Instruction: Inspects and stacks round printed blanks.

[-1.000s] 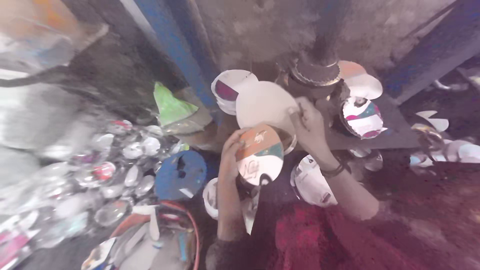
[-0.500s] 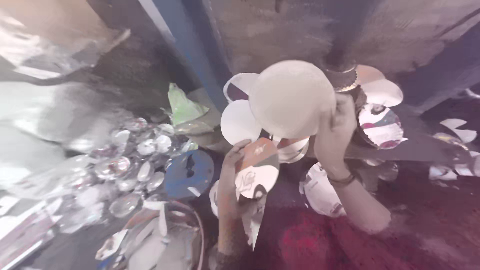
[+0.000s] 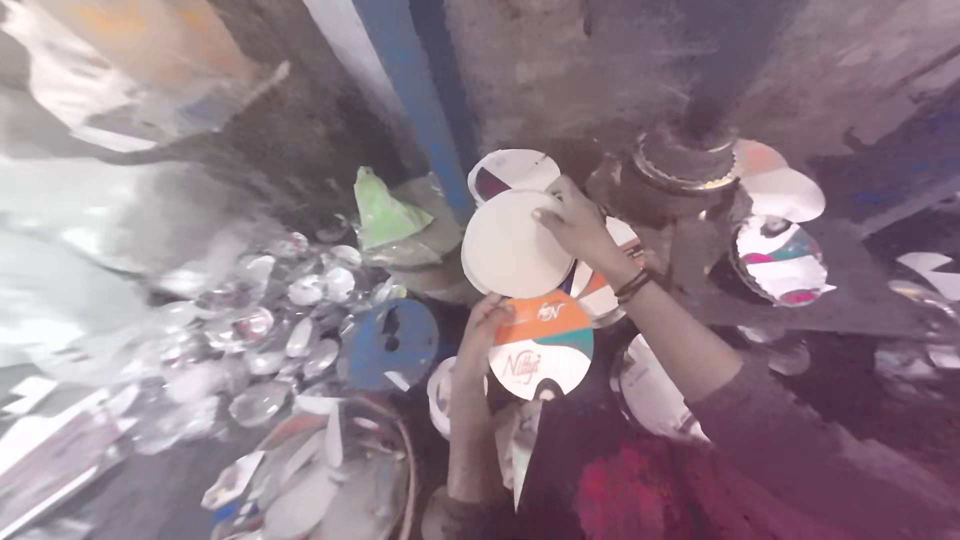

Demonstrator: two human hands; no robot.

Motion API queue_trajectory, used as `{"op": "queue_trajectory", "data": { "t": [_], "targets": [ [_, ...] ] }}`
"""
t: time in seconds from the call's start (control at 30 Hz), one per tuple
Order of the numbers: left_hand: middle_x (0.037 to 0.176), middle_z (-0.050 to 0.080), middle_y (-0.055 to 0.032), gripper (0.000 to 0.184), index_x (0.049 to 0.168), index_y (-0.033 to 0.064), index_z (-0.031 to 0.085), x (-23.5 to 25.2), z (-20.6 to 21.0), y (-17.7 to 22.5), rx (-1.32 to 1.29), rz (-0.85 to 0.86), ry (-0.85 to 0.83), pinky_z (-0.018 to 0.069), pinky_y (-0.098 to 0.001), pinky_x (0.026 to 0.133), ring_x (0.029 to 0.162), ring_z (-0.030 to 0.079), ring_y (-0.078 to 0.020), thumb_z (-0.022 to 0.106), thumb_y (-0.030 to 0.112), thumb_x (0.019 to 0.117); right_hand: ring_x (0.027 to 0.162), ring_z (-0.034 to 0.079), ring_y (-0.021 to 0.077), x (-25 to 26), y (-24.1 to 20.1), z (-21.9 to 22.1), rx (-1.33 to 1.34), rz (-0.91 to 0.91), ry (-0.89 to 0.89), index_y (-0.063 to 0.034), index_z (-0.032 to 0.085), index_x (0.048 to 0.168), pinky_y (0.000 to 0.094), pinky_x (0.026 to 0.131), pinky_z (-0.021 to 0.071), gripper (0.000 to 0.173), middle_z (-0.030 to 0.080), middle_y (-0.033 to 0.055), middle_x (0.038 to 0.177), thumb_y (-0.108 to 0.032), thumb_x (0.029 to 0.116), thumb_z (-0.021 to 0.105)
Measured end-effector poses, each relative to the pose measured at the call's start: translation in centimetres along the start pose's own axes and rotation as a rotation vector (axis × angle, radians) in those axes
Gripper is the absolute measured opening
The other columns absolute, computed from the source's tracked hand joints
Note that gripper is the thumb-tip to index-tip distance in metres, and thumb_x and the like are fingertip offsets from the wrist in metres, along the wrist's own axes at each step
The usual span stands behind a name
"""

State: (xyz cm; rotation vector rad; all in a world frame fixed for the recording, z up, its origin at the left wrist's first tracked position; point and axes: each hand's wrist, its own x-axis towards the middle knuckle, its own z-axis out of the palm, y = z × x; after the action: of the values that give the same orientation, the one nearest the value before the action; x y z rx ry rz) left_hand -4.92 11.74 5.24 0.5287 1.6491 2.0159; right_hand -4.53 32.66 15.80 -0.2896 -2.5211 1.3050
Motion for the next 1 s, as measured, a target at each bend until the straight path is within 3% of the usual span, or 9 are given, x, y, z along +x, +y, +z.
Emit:
{"op": "queue_trajectory", "data": {
  "t": [0.13,0.27,0.43,0.53,0.6,0.67,0.73,0.83,1.0],
  "targets": [
    [0.089,0.071,0.0052,0.026,0.105,0.0014,0.064,-0.2,0.1,0.3,0.018,0.025,0.007,0.0577,-0.0222,0.077,0.080,0.067,-0.0009,0.040,-0.002,0.0955,0.115,0.062,0.0385,0.1,-0.4,0.4,-0.004,0.097,-0.059,0.0015,0.047,0.137,0.0542,0.097,0.0507,0.042,0.058,0.0274,0.128,-0.014,0.1016,0.063],
    [0.082,0.069,0.0092,0.025,0.094,0.0053,0.063,-0.2,0.0,0.5,0.044,0.046,0.014,0.0562,-0.0193,0.076,0.077,0.065,0.0025,0.041,-0.006,0.0953,0.104,0.065,0.0300,0.2,1.3,1.5,0.271,0.116,-0.083,0.0015,0.047,0.136,0.0479,0.089,0.0546,0.043,0.062,0.0233,0.119,-0.007,0.0976,0.066],
    [0.107,0.072,0.0018,0.035,0.119,0.0015,0.067,-1.1,-2.6,-0.3,-0.002,0.141,-0.176,0.0564,-0.0242,0.086,0.094,0.067,-0.0039,0.038,0.006,0.1001,0.089,0.069,0.0133,-2.7,1.4,-0.8,0.555,0.064,0.176,-0.0061,0.058,0.134,0.0326,0.078,0.0604,0.032,0.069,0.0085,0.109,-0.008,0.1014,0.058],
    [0.104,0.072,-0.0014,0.031,0.120,0.0053,0.065,-2.4,-1.4,-0.9,-0.352,0.229,0.079,0.0578,-0.0275,0.081,0.090,0.068,-0.0090,0.039,0.011,0.1030,0.084,0.066,0.0019,-6.8,0.7,-3.6,0.470,-0.148,0.502,-0.0098,0.057,0.131,0.0210,0.073,0.0584,0.027,0.068,-0.0023,0.104,-0.014,0.1044,0.057],
    [0.102,0.074,-0.0042,0.029,0.120,0.0075,0.067,-1.6,-0.3,-1.2,-0.726,0.304,0.230,0.0584,-0.0314,0.083,0.091,0.070,-0.0135,0.045,0.017,0.1036,0.099,0.064,-0.0001,-9.0,0.7,-4.2,0.212,-0.385,0.761,-0.0017,0.053,0.130,0.0200,0.085,0.0568,0.029,0.064,0.0002,0.113,-0.014,0.1045,0.057],
    [0.116,0.068,-0.0128,0.036,0.129,-0.0007,0.053,-0.1,0.7,-0.7,-1.013,0.321,0.356,0.0534,-0.0397,0.099,0.109,0.068,-0.0242,0.030,0.014,0.1059,0.114,0.059,0.0068,-10.6,2.0,-3.7,-0.090,-0.655,0.888,-0.0029,0.059,0.113,0.0270,0.101,0.0497,0.013,0.062,0.0040,0.114,-0.010,0.1028,0.056],
    [0.138,0.055,-0.0150,0.047,0.146,-0.0004,0.034,1.8,1.7,0.0,-1.016,0.324,0.364,0.0444,-0.0373,0.110,0.128,0.056,-0.0253,0.012,0.020,0.1096,0.116,0.061,0.0205,-11.9,4.2,-1.4,-0.277,-0.714,0.733,-0.0131,0.067,0.099,0.0438,0.107,0.0432,0.007,0.068,0.0061,0.110,-0.012,0.0991,0.061],
    [0.124,0.067,-0.0049,0.045,0.141,0.0110,0.045,4.2,3.5,-0.1,-0.733,0.335,0.398,0.0569,-0.0305,0.091,0.113,0.066,-0.0156,0.016,0.013,0.1078,0.126,0.060,0.0392,-13.8,7.2,1.3,-0.469,-0.535,0.101,-0.0105,0.068,0.121,0.0687,0.108,0.0376,0.038,0.065,0.0193,0.129,-0.042,0.1004,0.060],
    [0.117,0.066,0.0018,0.042,0.144,0.0166,0.042,4.2,7.1,0.0,-0.542,0.279,0.440,0.0586,-0.0260,0.077,0.097,0.068,-0.0064,0.019,0.018,0.1094,0.123,0.059,0.0348,-13.0,7.3,-0.8,-0.179,-0.439,-0.088,-0.0032,0.072,0.111,0.0614,0.113,0.0332,0.030,0.067,0.0169,0.120,-0.027,0.1026,0.057]
  ]
}}
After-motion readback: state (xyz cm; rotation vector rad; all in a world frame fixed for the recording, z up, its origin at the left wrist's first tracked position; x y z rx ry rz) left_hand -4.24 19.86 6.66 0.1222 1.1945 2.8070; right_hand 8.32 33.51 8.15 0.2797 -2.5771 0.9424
